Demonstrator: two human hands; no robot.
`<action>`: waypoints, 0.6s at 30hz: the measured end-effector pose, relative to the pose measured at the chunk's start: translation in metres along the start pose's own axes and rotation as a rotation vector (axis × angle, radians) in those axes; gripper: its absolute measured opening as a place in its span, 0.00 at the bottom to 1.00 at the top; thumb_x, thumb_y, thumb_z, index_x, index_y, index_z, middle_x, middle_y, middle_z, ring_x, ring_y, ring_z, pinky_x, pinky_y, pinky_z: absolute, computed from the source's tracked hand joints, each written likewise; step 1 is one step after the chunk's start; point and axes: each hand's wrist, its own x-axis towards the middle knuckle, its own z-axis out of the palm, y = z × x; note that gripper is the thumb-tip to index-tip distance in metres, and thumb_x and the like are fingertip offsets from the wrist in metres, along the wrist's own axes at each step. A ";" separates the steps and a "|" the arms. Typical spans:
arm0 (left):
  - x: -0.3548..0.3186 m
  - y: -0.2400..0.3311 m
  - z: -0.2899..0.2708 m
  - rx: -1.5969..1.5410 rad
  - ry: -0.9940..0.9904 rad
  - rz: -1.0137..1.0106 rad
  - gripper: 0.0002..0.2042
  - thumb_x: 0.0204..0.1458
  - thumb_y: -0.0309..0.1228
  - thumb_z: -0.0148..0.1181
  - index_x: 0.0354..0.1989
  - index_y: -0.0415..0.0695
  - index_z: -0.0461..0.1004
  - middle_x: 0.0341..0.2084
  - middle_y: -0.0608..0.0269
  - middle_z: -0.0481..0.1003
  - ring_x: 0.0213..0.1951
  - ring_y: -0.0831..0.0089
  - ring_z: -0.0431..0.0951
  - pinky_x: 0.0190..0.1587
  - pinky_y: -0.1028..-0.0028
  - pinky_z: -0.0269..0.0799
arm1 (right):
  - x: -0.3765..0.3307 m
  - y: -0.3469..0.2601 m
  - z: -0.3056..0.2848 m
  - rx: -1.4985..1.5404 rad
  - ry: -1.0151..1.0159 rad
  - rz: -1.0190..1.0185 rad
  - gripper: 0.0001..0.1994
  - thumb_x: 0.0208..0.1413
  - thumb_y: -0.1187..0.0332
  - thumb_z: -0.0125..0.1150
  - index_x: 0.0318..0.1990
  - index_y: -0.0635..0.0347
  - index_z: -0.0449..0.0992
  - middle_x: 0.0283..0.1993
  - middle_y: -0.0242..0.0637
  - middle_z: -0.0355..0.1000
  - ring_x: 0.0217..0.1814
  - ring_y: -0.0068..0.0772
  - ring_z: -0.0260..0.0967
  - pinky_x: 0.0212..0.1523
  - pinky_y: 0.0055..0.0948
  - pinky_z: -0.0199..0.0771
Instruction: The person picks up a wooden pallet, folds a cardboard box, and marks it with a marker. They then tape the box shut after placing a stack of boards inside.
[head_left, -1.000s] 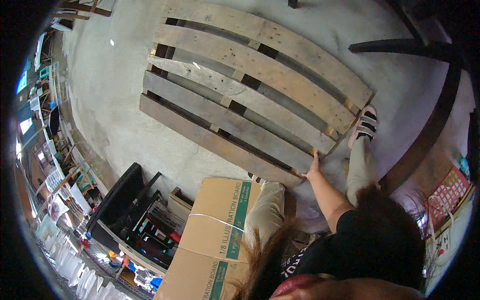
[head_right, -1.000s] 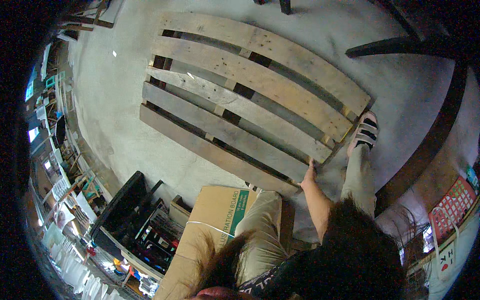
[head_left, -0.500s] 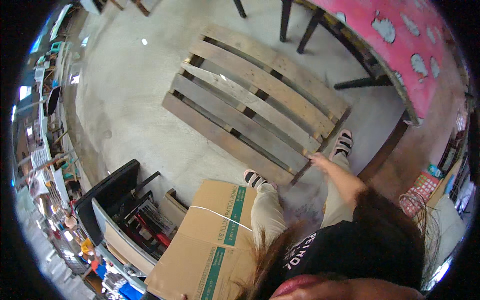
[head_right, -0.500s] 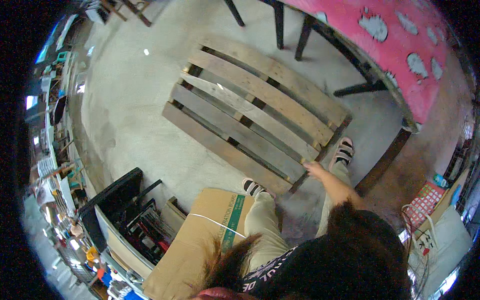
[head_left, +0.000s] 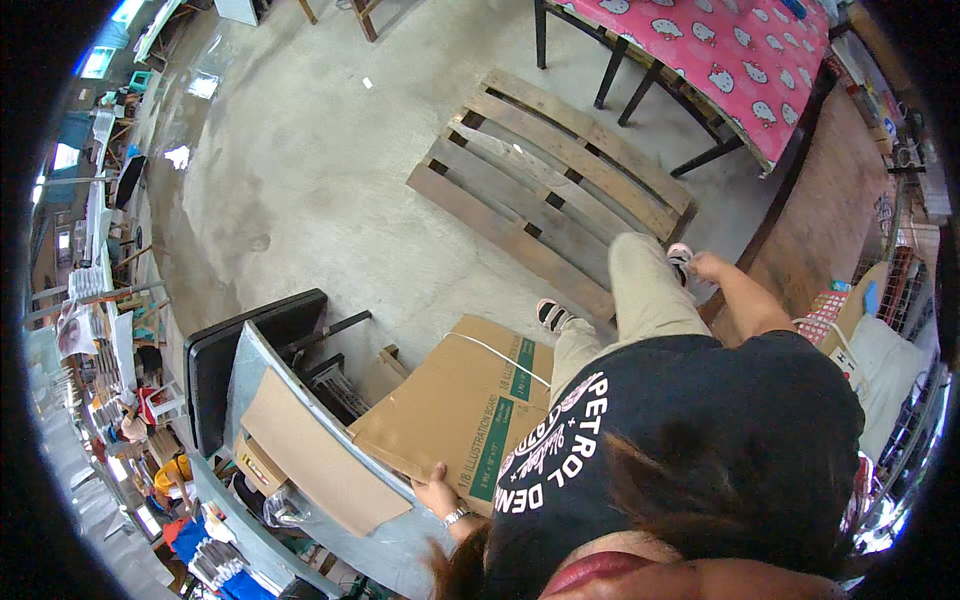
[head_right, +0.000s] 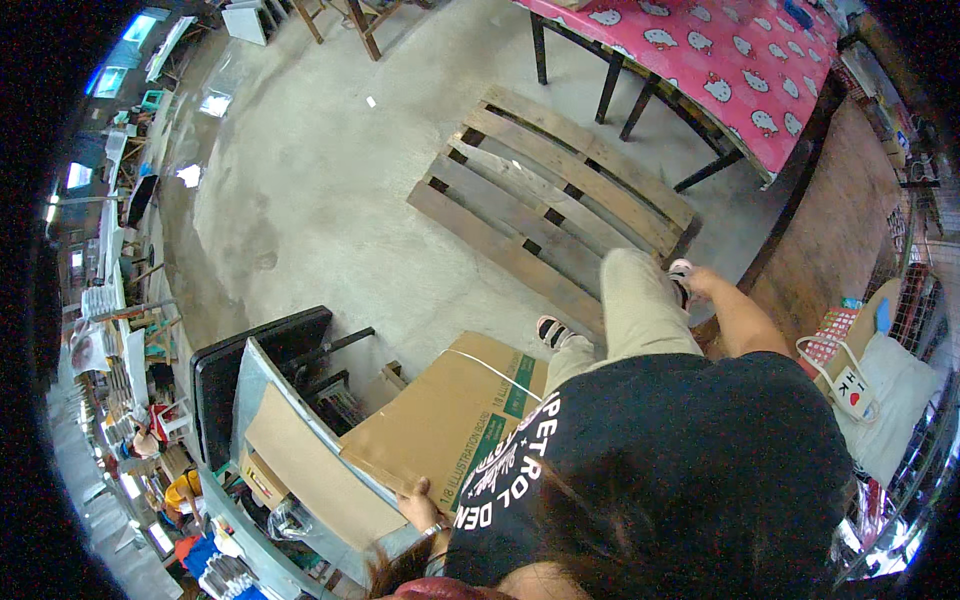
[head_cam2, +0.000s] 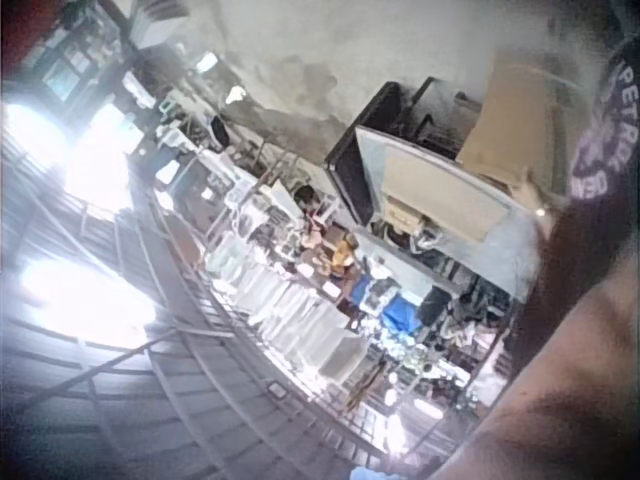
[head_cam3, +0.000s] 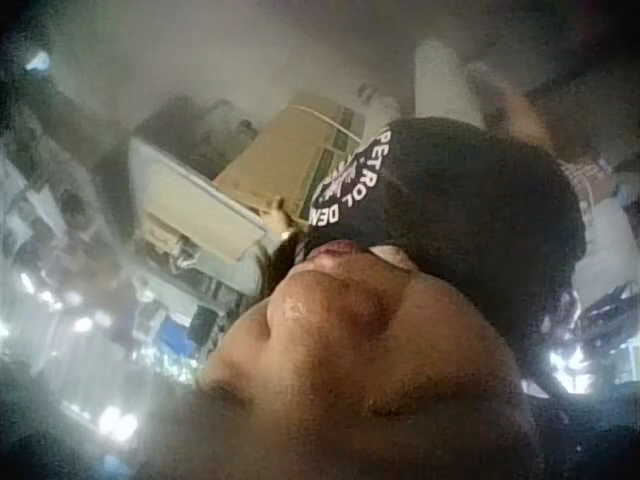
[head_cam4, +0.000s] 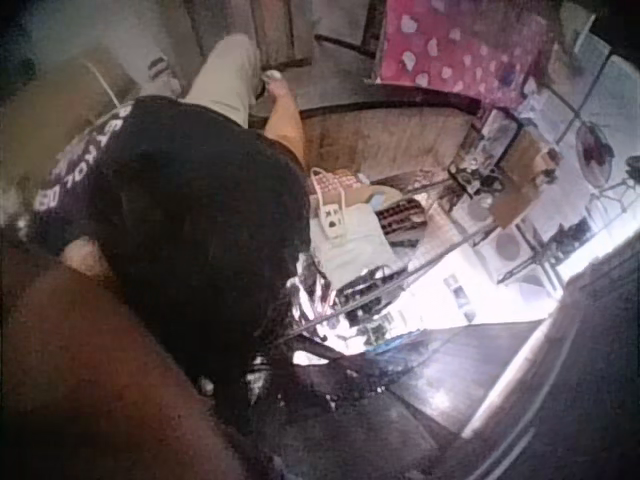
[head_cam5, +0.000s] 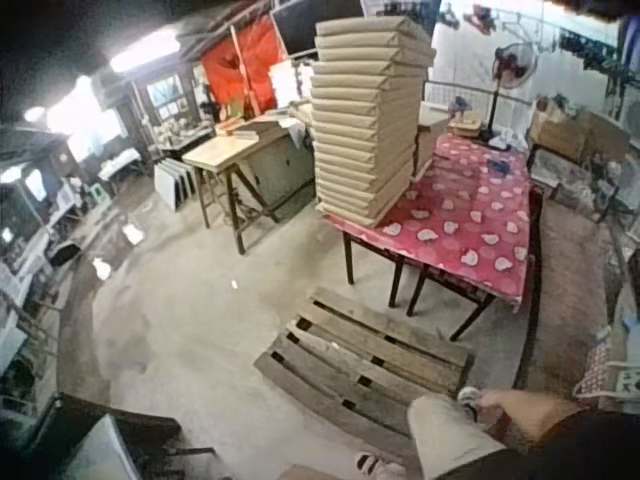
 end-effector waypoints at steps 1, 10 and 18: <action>0.003 0.004 -0.007 0.007 0.001 -0.005 0.27 0.40 0.11 0.56 0.54 0.32 0.61 0.48 0.50 0.69 0.46 0.62 0.72 0.49 0.69 0.70 | -0.014 -0.020 0.009 0.054 -0.059 -0.013 0.17 0.55 0.54 0.53 0.40 0.58 0.73 0.33 0.36 0.72 0.32 0.36 0.72 0.31 0.40 0.71; 0.045 0.068 -0.045 -0.101 -0.019 0.207 0.26 0.41 0.11 0.55 0.53 0.32 0.60 0.47 0.50 0.69 0.45 0.63 0.72 0.44 0.69 0.73 | 0.040 -0.064 0.062 -0.434 -0.006 -0.177 0.21 0.55 0.51 0.52 0.31 0.64 0.76 0.24 0.44 0.72 0.28 0.45 0.73 0.31 0.45 0.73; 0.162 0.169 -0.007 0.005 0.002 0.291 0.27 0.41 0.10 0.55 0.54 0.34 0.60 0.46 0.51 0.69 0.42 0.64 0.73 0.41 0.70 0.74 | 0.034 -0.295 0.118 -0.284 -0.009 -0.345 0.22 0.54 0.50 0.53 0.43 0.61 0.75 0.41 0.48 0.74 0.39 0.46 0.73 0.39 0.41 0.73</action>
